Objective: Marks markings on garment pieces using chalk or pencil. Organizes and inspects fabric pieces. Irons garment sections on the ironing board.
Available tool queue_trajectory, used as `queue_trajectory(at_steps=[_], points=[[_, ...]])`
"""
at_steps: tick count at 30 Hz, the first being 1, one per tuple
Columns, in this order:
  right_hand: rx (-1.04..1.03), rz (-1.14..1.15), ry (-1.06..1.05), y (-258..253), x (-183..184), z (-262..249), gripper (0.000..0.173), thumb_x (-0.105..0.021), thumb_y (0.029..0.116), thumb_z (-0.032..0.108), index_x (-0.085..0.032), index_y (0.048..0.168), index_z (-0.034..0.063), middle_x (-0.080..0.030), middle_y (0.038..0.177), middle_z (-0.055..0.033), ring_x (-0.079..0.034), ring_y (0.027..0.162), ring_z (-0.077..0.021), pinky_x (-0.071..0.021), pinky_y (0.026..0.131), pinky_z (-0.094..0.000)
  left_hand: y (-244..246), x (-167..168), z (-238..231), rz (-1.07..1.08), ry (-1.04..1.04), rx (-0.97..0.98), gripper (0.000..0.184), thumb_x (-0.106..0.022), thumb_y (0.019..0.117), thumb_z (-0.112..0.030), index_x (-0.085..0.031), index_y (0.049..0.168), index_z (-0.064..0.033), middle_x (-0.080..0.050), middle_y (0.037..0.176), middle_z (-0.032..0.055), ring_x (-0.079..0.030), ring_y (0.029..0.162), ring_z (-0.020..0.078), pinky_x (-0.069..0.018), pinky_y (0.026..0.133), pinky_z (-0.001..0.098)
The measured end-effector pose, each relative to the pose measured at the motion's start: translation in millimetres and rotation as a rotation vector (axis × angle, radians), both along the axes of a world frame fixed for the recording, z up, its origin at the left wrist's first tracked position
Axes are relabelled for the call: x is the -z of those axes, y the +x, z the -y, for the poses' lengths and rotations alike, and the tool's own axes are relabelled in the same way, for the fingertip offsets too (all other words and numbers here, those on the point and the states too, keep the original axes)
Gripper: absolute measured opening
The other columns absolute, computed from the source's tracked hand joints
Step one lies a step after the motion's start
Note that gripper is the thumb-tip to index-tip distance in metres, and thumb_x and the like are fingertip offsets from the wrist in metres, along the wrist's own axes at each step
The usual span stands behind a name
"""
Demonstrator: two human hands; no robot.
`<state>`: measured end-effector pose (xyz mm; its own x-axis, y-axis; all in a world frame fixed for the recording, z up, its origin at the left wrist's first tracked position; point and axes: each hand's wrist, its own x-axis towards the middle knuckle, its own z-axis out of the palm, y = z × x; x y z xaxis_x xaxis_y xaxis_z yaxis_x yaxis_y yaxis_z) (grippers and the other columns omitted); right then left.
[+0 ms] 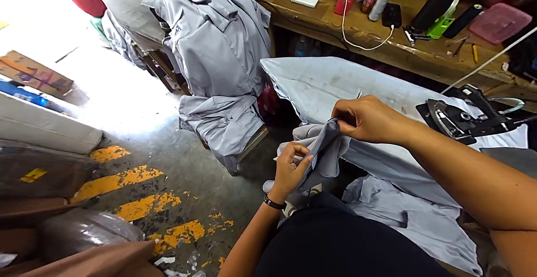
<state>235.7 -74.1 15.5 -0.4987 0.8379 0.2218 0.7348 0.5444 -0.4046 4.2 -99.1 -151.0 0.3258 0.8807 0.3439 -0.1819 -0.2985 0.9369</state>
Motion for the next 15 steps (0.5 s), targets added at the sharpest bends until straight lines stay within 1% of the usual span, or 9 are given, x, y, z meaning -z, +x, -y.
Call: queue_trajectory(at_steps=[4, 7, 9, 12, 15], points=[[0.039, 0.037, 0.006, 9, -3, -2, 0.004, -0.062, 0.0881, 0.01, -0.065, 0.087, 0.0076, -0.058, 0.065, -0.0013, -0.055, 0.057, -0.0125, -0.045, 0.053, -0.034, 15, 8, 1, -0.004, 0.083, -0.1, 0.013, -0.069, 0.093, -0.004, -0.063, 0.101, 0.0042, -0.064, 0.115, 0.014, -0.069, 0.1, 0.015, -0.0624, 0.074, 0.0276], [0.079, 0.051, 0.02, 17, -8, -6, 0.004, -0.062, 0.0882, 0.01, -0.065, 0.087, 0.008, -0.058, 0.064, -0.0011, -0.055, 0.056, -0.0129, -0.0446, 0.052, -0.0346, 28, 14, 2, -0.029, 0.128, -0.154, 0.014, -0.07, 0.0922, -0.004, -0.068, 0.102, 0.0064, -0.066, 0.117, 0.0179, -0.071, 0.103, 0.018, -0.0634, 0.076, 0.0287], [0.103, 0.06, 0.016, 22, -12, -9, 0.004, -0.062, 0.0885, 0.01, -0.065, 0.087, 0.0083, -0.057, 0.064, -0.001, -0.055, 0.056, -0.013, -0.044, 0.053, -0.0349, 38, 19, 3, -0.05, 0.13, -0.192, 0.019, -0.071, 0.0915, -0.004, -0.068, 0.106, 0.0077, -0.067, 0.116, 0.0187, -0.072, 0.101, 0.0193, -0.0641, 0.075, 0.0302], [0.125, 0.061, 0.028, 31, -14, -17, 0.004, -0.062, 0.088, 0.01, -0.065, 0.087, 0.0082, -0.058, 0.064, -0.0016, -0.055, 0.056, -0.0142, -0.0445, 0.053, -0.0364, 54, 27, 1, -0.072, 0.149, -0.206, 0.017, -0.071, 0.0908, -0.003, -0.069, 0.104, 0.0076, -0.069, 0.114, 0.0196, -0.072, 0.1, 0.0197, -0.0638, 0.074, 0.03], [0.147, 0.054, 0.013, 39, -16, -24, 0.003, -0.063, 0.0882, 0.009, -0.065, 0.087, 0.0076, -0.058, 0.064, -0.0025, -0.056, 0.056, -0.0157, -0.0445, 0.053, -0.0378, 70, 29, 0, -0.106, 0.209, -0.239, 0.015, -0.07, 0.0902, -0.004, -0.071, 0.102, 0.005, -0.07, 0.115, 0.0196, -0.071, 0.104, 0.0189, -0.0613, 0.078, 0.0276]])
